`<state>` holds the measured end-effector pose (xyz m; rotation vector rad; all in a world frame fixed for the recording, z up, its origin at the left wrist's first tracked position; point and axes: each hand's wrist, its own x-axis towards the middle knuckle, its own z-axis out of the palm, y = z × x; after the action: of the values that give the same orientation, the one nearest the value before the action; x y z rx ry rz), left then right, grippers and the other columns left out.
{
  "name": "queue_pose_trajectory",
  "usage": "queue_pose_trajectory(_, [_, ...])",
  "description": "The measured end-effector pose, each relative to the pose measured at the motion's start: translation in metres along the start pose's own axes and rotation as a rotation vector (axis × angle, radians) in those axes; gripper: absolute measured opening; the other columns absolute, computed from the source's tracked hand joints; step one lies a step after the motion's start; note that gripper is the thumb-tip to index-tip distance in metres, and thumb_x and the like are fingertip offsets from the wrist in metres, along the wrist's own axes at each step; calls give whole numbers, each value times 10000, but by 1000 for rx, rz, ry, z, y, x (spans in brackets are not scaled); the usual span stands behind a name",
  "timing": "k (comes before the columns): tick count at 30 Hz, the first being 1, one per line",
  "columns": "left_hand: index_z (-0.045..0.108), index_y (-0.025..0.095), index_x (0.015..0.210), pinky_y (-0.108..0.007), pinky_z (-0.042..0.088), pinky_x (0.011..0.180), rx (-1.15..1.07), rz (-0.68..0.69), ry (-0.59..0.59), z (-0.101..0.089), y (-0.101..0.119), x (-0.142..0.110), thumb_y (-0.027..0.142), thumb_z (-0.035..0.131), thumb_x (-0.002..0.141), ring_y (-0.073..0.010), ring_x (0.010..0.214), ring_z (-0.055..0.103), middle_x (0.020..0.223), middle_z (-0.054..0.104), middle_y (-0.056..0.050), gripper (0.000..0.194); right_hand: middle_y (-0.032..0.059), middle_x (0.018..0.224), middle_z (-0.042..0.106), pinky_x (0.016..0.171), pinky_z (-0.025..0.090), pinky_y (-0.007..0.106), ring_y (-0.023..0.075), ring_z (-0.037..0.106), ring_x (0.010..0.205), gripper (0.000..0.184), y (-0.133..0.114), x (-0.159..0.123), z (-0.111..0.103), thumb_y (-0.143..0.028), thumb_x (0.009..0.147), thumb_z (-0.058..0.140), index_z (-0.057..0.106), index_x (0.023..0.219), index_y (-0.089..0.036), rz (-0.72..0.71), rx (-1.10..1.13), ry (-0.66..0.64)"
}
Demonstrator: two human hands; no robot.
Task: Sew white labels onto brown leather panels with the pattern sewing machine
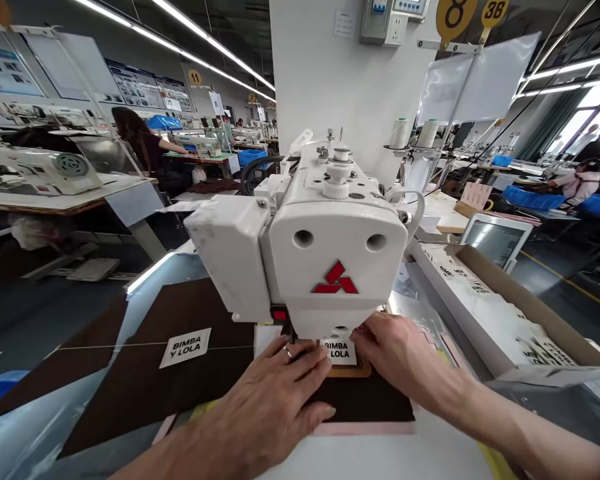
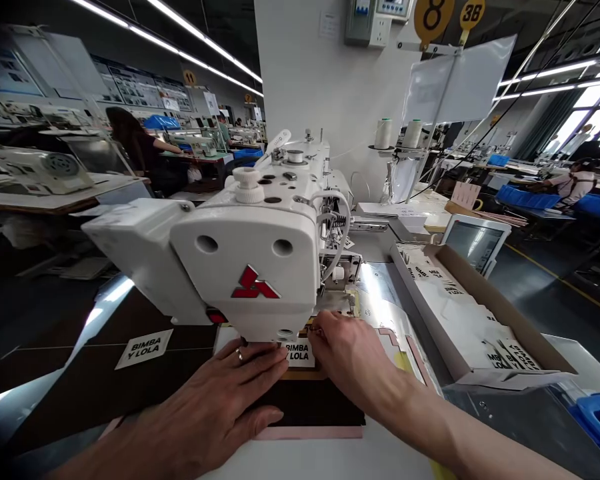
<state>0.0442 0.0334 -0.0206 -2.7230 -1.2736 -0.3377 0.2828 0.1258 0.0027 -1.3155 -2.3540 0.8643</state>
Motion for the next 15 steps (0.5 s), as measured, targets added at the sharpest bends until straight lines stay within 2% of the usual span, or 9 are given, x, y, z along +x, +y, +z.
queue_pose_trajectory(2, [583,130,1465,-483,514,1152,-9,-4,-8,-2,1,0,398,733,1013,-306,1340,630,1460,672,-75,547,97,956,722,768,522,357,239,673,879,210,3,-9,4,-215,1038,523,673,891,-200,-140,-62,30])
queue_pose_trajectory(4, [595,130,1455,-476,520,1145,-26,-7,-8,-4,2,-1,380,720,1020,-305,1332,633,1454,676,-77,517,102,1072,749,885,536,399,256,674,986,188,9,-16,11,-206,1057,544,723,1002,-198,-345,-121,32])
queue_pose_trajectory(6, [602,134,1454,-461,517,1150,-51,-6,8,-6,1,-3,366,657,1058,-294,1335,631,1459,672,-83,462,106,1172,764,957,548,429,270,678,1067,183,16,-20,18,-187,1069,564,722,1161,-178,-557,-204,89])
queue_pose_trajectory(8, [596,137,1466,-448,498,1174,-76,-2,40,-5,-1,-7,346,578,1098,-279,1359,613,1482,654,-88,423,111,1225,762,971,564,442,281,679,1103,201,22,-20,24,-180,1075,574,702,1229,-157,-683,-277,157])
queue_pose_trajectory(15, [574,156,1508,-461,490,1193,-87,-1,61,0,-10,-18,247,565,1085,-276,1376,599,1541,599,-106,433,97,1149,763,914,587,431,269,680,1039,155,23,-18,23,-201,1087,565,706,1137,-162,-698,-301,184])
